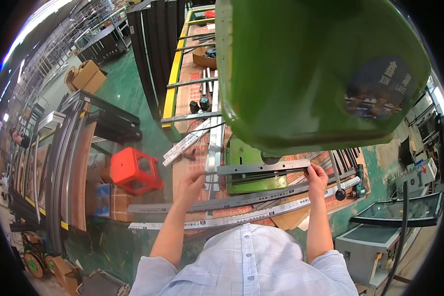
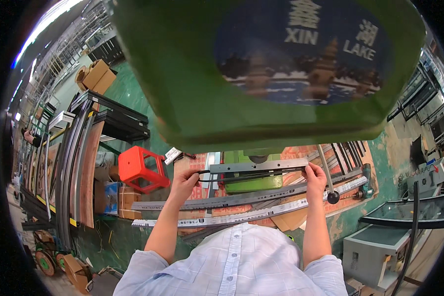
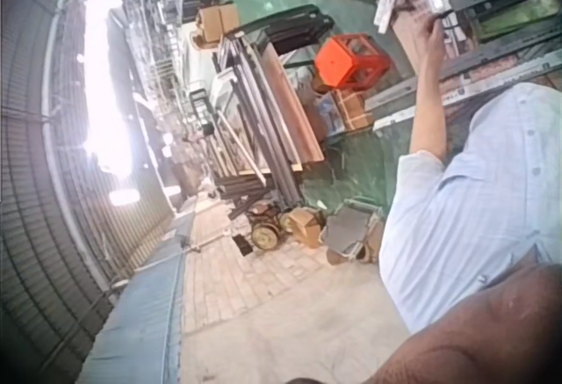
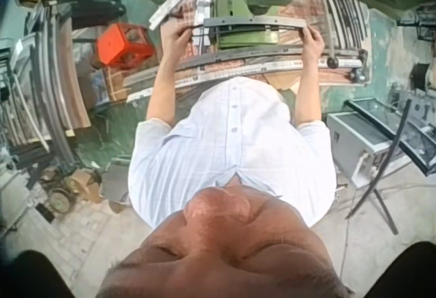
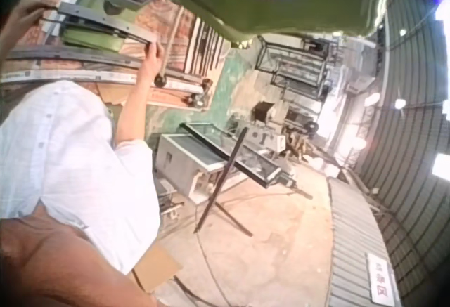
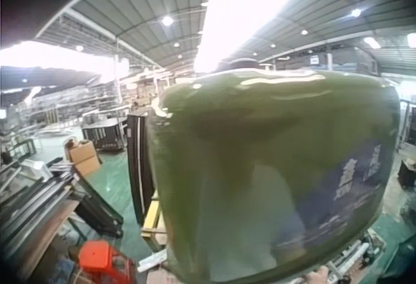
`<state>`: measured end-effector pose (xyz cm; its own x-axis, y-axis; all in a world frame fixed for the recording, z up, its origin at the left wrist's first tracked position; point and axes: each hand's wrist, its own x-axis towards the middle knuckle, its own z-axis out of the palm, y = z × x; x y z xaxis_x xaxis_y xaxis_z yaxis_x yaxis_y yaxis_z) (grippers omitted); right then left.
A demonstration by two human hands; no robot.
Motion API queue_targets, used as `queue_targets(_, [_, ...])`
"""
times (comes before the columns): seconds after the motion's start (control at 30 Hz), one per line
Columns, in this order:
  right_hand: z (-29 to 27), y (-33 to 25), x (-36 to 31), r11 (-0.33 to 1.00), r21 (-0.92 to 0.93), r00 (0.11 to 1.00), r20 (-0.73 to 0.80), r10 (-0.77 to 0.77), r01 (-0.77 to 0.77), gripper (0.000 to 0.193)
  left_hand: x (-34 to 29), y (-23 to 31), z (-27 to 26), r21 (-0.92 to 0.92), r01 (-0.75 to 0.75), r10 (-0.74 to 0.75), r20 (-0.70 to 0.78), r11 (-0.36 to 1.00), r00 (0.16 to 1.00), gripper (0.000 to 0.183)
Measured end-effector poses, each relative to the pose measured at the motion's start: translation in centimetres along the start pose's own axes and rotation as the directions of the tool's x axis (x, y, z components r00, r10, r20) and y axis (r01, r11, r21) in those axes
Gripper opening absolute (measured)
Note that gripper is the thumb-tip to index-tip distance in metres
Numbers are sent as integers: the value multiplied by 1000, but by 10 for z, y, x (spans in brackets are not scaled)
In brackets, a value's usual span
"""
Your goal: Drilling holes into aluminum or metal profiles using a bench drill press in a factory setting.
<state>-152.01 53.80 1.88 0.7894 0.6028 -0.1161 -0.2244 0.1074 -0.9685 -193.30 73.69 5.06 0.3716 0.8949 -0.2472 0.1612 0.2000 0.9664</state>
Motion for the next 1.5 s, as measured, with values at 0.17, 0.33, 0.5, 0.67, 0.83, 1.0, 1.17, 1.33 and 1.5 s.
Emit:
queue_targets(0.17, [0,-2,-1,1000,-16,1000,-13,-2,1,22,13,9,-4,245,-38,26,55,969,998,29])
queue_targets(0.33, [-1,-2,-1,1000,1,1000,4,-10,9,22,15,13,-9,300,-58,30,99,952,995,28])
queue_targets(0.5, [1,-2,-1,1000,5,1000,0,-1,1,22,14,12,-9,240,-8,-13,86,971,996,27])
queue_targets(0.67, [-7,3,2,1000,-9,1000,4,-17,17,22,20,7,-18,195,-23,-22,229,981,973,27])
queue_targets(0.83, [-19,9,11,992,-123,1000,11,-23,24,26,23,11,-20,363,-152,32,315,919,948,27])
queue_targets(1.0, [-21,13,21,996,-83,999,5,35,-34,26,23,23,-7,365,-231,154,230,902,961,28])
queue_targets(1.17, [-21,15,24,995,-96,1000,-8,24,-25,22,26,25,-2,382,-156,51,273,911,961,29])
queue_targets(1.33, [-28,19,29,999,-30,999,20,29,-29,21,31,31,5,363,-145,43,275,920,961,30])
queue_targets(1.5, [-34,25,34,998,-61,999,43,6,-3,21,22,25,17,295,-39,7,109,955,994,28])
